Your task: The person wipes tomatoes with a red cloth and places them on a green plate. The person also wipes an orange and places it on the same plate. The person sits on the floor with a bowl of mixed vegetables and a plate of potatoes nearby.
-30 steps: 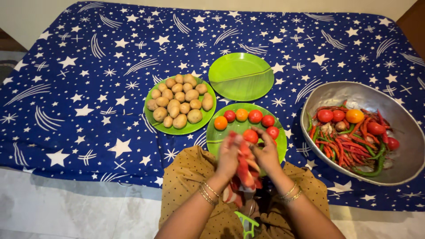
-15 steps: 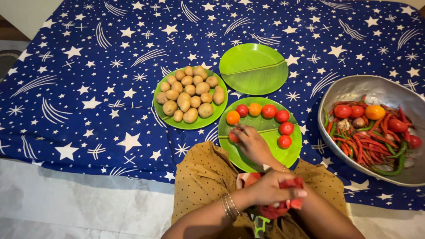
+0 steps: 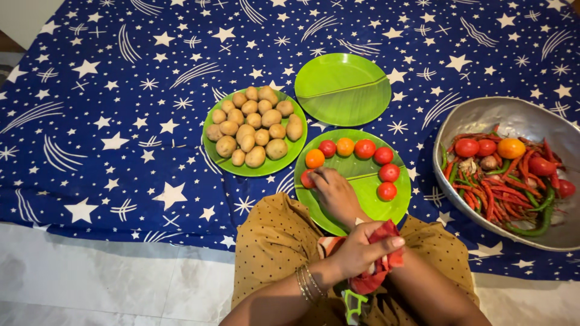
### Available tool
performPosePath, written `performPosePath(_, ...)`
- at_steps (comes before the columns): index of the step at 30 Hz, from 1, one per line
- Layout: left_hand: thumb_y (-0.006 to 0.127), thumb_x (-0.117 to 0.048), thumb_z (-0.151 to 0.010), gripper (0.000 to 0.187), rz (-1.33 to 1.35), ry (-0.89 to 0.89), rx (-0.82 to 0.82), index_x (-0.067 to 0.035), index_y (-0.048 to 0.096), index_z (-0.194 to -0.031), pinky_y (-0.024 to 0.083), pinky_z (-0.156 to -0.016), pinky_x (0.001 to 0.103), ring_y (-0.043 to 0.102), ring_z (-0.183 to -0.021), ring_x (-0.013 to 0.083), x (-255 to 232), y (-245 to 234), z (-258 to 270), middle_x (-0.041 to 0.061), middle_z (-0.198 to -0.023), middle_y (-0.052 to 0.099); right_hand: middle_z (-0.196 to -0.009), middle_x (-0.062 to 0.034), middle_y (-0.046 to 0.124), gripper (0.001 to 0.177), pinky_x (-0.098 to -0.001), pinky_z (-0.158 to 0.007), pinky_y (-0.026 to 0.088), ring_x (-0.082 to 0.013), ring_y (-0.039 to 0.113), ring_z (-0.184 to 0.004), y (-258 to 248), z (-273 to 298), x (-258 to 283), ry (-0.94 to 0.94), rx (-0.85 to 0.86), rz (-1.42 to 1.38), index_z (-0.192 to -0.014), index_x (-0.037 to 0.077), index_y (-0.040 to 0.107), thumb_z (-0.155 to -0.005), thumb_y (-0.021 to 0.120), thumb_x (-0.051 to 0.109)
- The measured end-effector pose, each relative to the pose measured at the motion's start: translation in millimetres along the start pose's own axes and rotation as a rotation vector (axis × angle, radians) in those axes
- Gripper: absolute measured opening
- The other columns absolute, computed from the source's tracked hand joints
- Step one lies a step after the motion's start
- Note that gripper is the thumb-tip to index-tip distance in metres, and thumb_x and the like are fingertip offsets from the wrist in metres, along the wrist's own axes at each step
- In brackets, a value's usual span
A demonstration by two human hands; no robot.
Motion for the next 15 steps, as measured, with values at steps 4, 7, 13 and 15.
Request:
performPosePath(4,0.07,-0.027,-0.105,0.022,0.055,0.048,0.009,-0.006,0.066,-0.102,0.049,-0.073,0.018,0.061,-0.082,0.0014,1,-1,-4,-0.004,-0.092,0.069,-0.12,-0.0136,0.062,0.038,-0.0431,-0.089,0.053,-0.0349,0.062,-0.11,2,-2,-1,0.02,-0.03,-0.002,-0.121,0.006,0.062,-0.085,0.073,0.014)
performPosePath(7,0.069,-0.028,-0.103,0.022,0.006,-0.024,-0.032,-0.006,0.067,-0.1,0.045,-0.062,0.018,0.059,-0.074,0.001,8,-6,-3,-0.004,-0.088,0.069,-0.121,-0.0131,0.063,0.04,-0.0429,-0.092,0.053,-0.0344,0.062,-0.112,4,-2,-4,0.063,-0.019,-0.018,-0.122,0.007,0.063,-0.085,0.074,0.016)
performPosePath(13,0.068,-0.025,-0.11,0.024,-0.017,0.032,0.009,-0.003,0.065,-0.099,0.047,-0.065,0.02,0.06,-0.072,0.0051,-1,-4,-5,0.001,-0.085,0.068,-0.131,-0.0169,0.059,0.042,-0.0409,-0.1,0.051,-0.0349,0.06,-0.121,-22,-1,-24,0.095,-0.085,-0.267,-0.124,0.006,0.065,-0.086,0.079,0.018)
performPosePath(15,0.066,-0.024,-0.103,0.02,0.024,0.004,-0.006,-0.004,0.067,-0.104,0.053,-0.077,0.021,0.066,-0.083,0.0056,-7,0,-6,0.001,-0.095,0.072,-0.131,-0.0142,0.061,0.038,-0.0407,-0.102,0.05,-0.0339,0.061,-0.123,-47,1,-38,0.086,-0.16,-0.23,-0.121,0.007,0.067,-0.086,0.079,0.015)
Point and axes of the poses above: each hand's wrist, its own z-axis away from the middle knuckle, its own y-axis out of the palm, x = y × z, the point moved 5 cm from there along -z, towards the middle knuckle
